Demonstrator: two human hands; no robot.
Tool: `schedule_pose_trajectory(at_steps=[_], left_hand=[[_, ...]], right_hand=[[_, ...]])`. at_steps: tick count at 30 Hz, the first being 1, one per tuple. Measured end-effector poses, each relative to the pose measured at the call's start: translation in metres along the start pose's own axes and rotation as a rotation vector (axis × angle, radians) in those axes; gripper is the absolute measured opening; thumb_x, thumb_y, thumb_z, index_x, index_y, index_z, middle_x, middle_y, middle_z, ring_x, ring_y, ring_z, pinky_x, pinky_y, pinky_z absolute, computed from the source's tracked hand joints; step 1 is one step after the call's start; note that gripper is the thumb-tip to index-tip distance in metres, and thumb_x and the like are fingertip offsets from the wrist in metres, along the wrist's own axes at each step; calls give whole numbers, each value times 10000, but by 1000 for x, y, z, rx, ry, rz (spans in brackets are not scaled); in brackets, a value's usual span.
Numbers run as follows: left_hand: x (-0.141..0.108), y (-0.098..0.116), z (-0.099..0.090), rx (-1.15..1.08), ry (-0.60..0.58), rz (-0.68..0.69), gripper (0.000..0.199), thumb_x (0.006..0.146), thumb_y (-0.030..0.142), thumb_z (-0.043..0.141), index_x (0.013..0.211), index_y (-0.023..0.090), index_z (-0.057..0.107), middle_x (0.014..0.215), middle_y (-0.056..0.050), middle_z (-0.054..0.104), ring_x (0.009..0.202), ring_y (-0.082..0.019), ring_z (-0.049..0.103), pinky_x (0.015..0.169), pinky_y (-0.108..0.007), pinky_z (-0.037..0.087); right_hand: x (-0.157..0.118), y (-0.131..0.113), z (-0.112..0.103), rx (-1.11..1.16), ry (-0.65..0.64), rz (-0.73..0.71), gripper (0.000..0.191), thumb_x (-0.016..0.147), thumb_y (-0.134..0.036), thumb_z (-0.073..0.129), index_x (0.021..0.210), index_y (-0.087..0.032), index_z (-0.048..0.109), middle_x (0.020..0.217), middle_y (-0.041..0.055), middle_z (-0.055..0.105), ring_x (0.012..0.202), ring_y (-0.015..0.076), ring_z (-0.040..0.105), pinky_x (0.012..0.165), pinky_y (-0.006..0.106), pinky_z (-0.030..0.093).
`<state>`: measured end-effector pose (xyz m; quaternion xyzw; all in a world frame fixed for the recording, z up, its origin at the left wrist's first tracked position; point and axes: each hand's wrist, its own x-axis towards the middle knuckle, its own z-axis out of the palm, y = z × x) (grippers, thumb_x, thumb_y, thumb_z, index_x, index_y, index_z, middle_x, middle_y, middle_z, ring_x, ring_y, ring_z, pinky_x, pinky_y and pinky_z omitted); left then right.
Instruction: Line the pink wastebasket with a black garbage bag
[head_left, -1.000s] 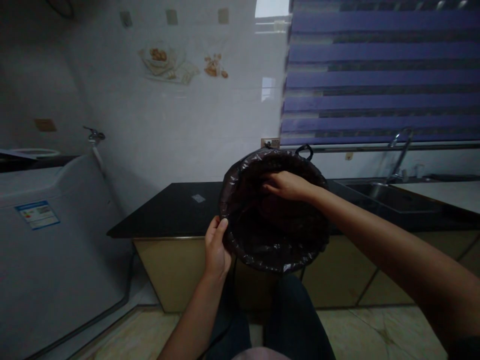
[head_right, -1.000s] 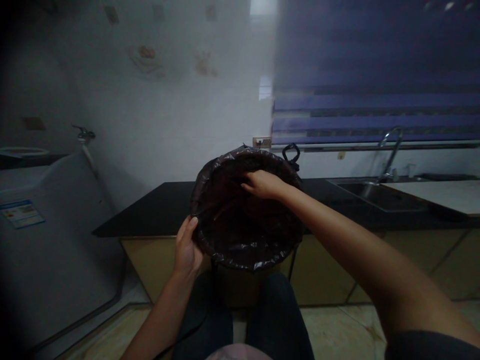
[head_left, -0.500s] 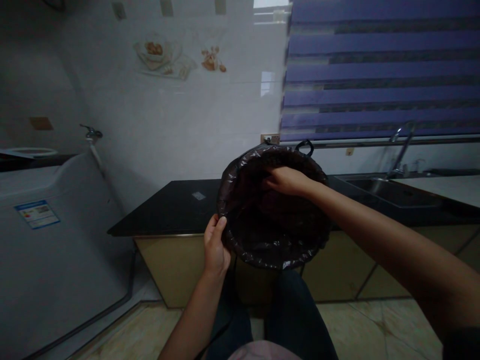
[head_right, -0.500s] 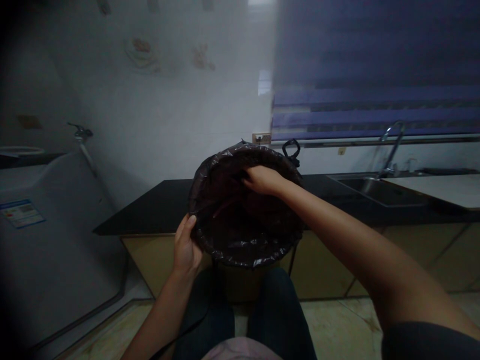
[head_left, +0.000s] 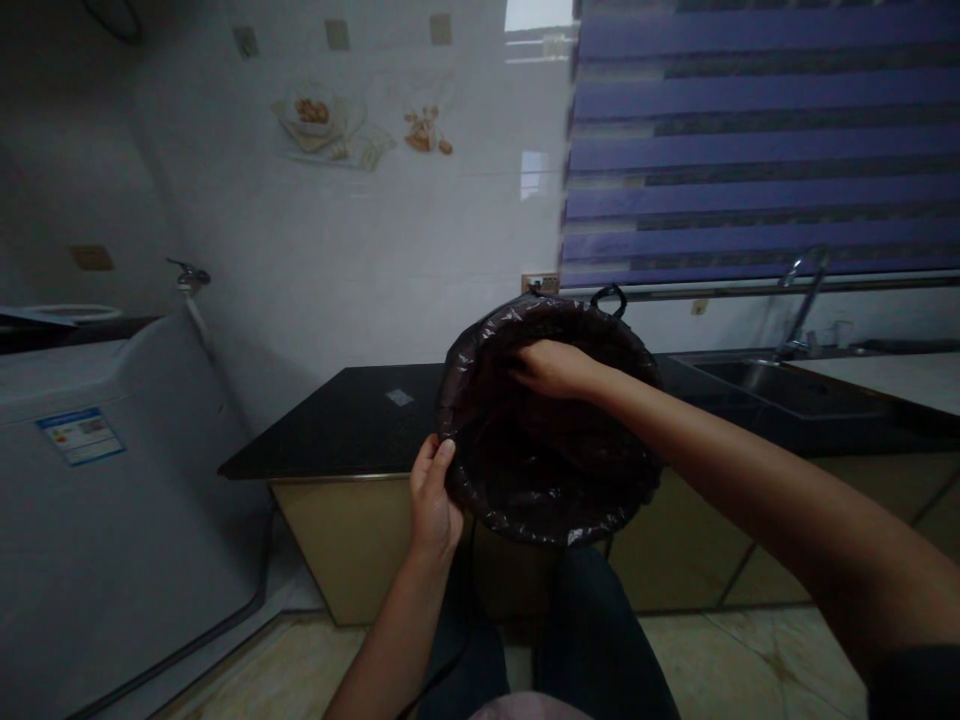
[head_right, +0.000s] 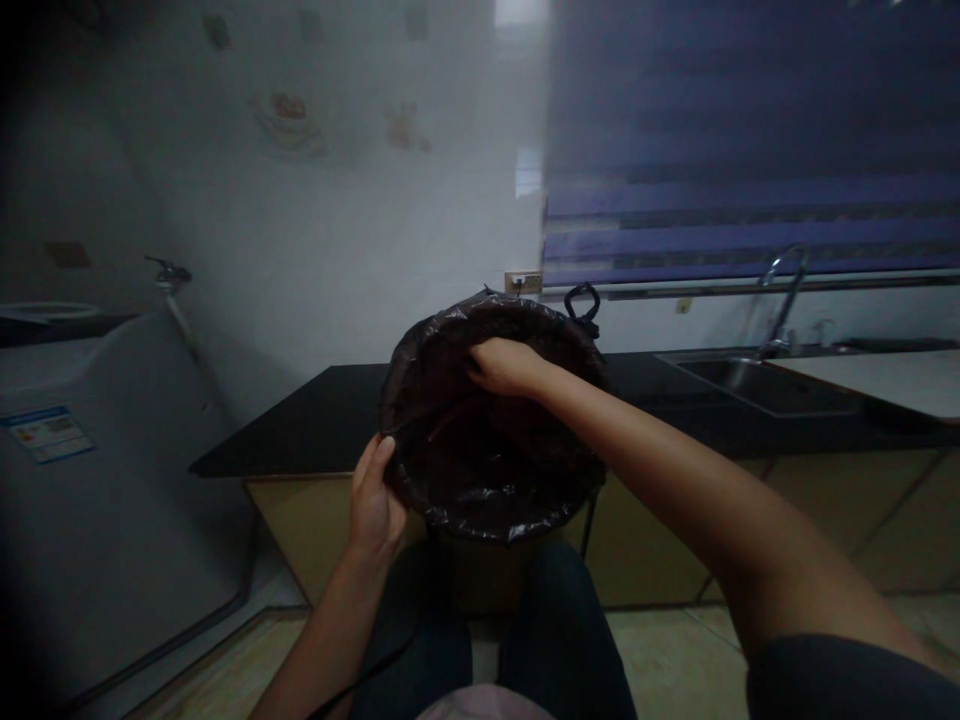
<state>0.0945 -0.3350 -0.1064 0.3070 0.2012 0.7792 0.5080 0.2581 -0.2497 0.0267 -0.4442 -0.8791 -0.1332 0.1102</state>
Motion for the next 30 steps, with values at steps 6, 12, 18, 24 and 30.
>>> schedule_pose_trajectory(at_steps=[6,12,18,24,30], left_hand=[[-1,1,1,-10,-7,-12,295,663,316,739,905,172,653,783,-16,697,709,-136,647,706,-237,487],[-1,1,1,-31,14,-11,290,663,309,741,905,175,653,774,-14,699,703,-138,648,711,-240,488],[0,0,0,-51,-15,-16,251,688,288,727,898,174,649,782,-6,698,700,-119,643,717,-228,489],[0,-1,-1,-36,-12,-26,264,676,300,732,894,181,643,780,0,697,690,-125,643,685,-224,485],[0,-1,-1,-22,-36,-25,314,675,315,731,945,182,640,799,-9,699,672,-128,639,638,-218,471]], right_hand=[[7,0,-3,-33,-30,49,436,877,-316,399,1245,-143,552,1158,129,572,984,224,576,797,297,438],[2,-6,-1,-29,-16,-14,398,879,-280,388,1196,-117,565,1157,143,564,993,216,570,810,294,436],[2,-15,5,-93,-98,-34,332,856,-205,374,1040,-88,625,1050,141,606,901,203,587,743,281,431],[10,-21,10,-50,-109,-62,376,856,-200,373,1141,-90,592,1109,141,589,929,208,588,751,274,434],[20,-20,17,-24,-103,-109,364,876,-203,372,1119,-73,611,1157,158,563,957,187,571,805,260,422]])
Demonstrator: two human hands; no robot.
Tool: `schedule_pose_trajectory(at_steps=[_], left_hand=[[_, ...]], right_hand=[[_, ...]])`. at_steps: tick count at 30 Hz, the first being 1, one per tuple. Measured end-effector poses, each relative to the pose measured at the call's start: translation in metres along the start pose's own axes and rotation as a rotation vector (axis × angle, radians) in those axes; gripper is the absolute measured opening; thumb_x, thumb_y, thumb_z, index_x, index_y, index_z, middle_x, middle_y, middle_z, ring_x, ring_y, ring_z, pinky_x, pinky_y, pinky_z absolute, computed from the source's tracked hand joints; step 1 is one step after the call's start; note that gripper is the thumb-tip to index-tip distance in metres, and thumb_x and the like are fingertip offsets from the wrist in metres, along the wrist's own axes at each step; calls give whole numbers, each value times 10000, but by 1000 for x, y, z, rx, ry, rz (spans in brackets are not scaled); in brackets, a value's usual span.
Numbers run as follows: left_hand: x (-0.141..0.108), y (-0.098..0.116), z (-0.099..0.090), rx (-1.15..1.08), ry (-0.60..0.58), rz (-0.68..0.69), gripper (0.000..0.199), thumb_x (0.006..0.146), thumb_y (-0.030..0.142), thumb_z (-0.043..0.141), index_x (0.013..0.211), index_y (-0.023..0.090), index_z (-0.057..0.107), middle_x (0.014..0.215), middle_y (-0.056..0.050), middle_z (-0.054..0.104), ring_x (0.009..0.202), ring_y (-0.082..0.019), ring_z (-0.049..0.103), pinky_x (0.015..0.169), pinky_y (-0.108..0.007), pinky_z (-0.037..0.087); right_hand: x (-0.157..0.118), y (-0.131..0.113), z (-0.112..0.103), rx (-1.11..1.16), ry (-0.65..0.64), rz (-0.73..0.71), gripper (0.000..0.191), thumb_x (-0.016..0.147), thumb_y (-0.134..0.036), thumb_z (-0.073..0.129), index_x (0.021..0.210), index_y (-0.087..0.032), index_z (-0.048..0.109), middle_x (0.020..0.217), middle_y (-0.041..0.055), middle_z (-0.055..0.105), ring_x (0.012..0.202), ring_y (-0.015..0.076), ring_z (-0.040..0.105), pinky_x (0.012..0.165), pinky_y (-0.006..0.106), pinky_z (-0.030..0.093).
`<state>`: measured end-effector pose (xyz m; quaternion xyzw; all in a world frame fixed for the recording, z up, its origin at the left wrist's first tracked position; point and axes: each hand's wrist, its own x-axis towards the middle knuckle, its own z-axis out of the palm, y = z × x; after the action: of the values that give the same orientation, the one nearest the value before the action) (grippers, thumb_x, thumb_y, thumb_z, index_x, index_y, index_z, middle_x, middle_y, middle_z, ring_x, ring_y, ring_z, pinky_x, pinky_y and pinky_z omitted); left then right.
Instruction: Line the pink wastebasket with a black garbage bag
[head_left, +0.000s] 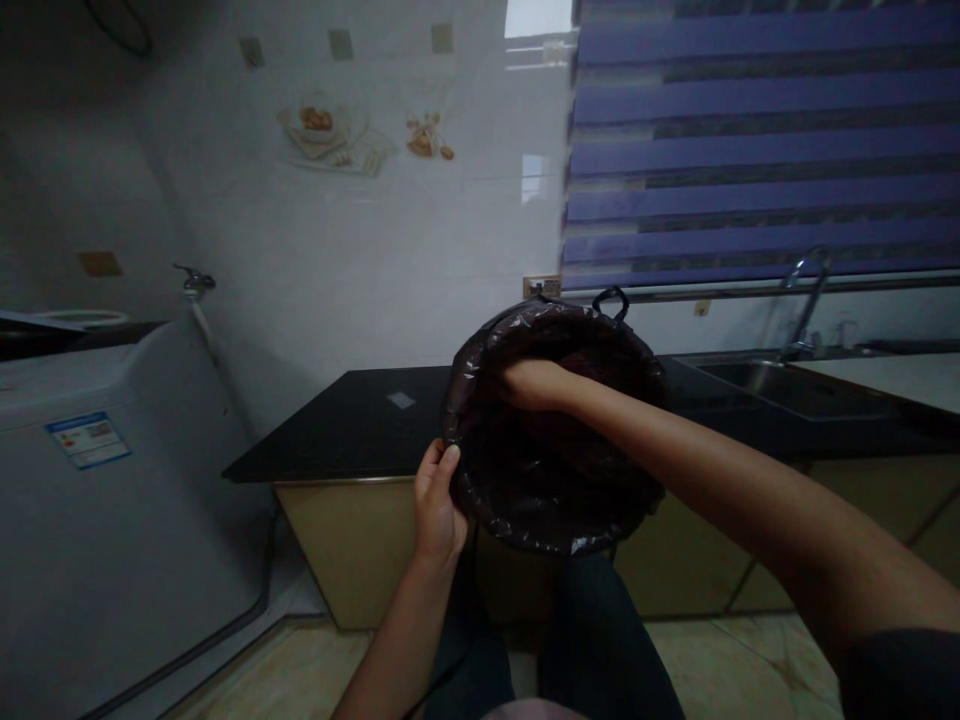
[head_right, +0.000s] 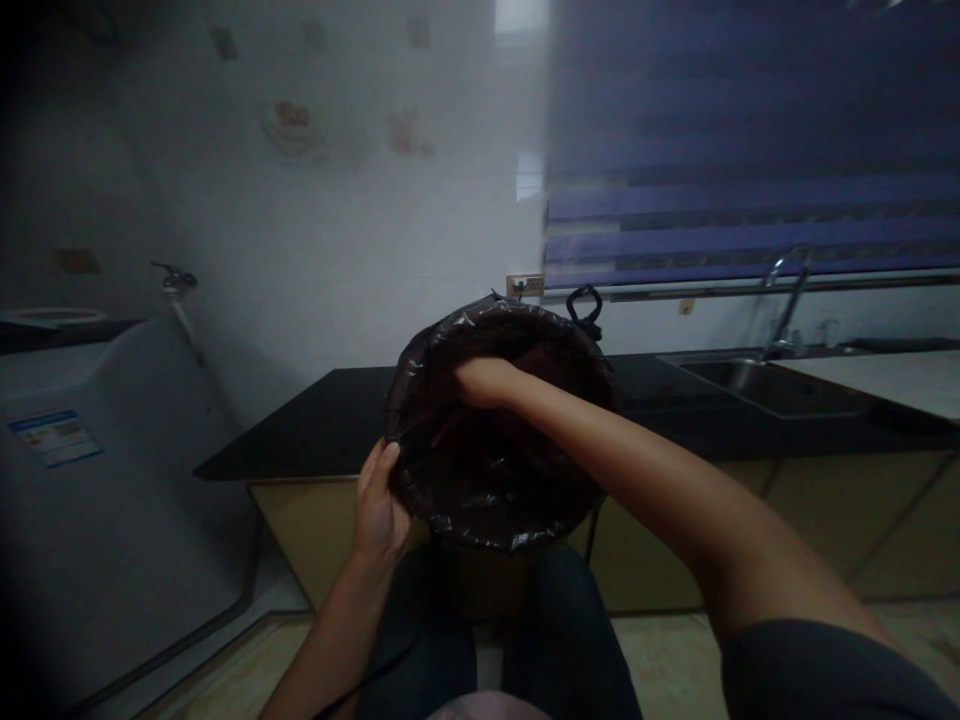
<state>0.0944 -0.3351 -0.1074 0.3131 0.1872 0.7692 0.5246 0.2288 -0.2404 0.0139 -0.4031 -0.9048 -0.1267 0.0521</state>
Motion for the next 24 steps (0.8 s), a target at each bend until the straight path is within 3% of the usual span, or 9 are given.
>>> schedule_pose_trajectory(at_steps=[7,14,24], left_hand=[[1,0,0,-7,22,8,308,669,310,735,932,178,642,796,-11,700,703,-136,646,666,-227,479],[0,0,1,-3,30,12,299,665,315,736,914,176,643,801,-15,702,728,-143,652,696,-235,484],[-1,2,2,-13,16,16,284,658,310,744,892,181,646,770,-2,692,681,-128,640,638,-216,478]], right_hand=[[-1,-1,0,10,25,-34,376,886,-207,357,1158,-79,583,1148,145,569,939,189,572,762,253,420],[-11,-6,-1,-87,-45,14,343,864,-186,358,1038,-79,634,1022,143,614,856,202,596,680,265,417],[-4,-17,3,-22,-91,-18,341,853,-216,428,1099,-115,641,1057,147,612,911,214,602,758,285,448]])
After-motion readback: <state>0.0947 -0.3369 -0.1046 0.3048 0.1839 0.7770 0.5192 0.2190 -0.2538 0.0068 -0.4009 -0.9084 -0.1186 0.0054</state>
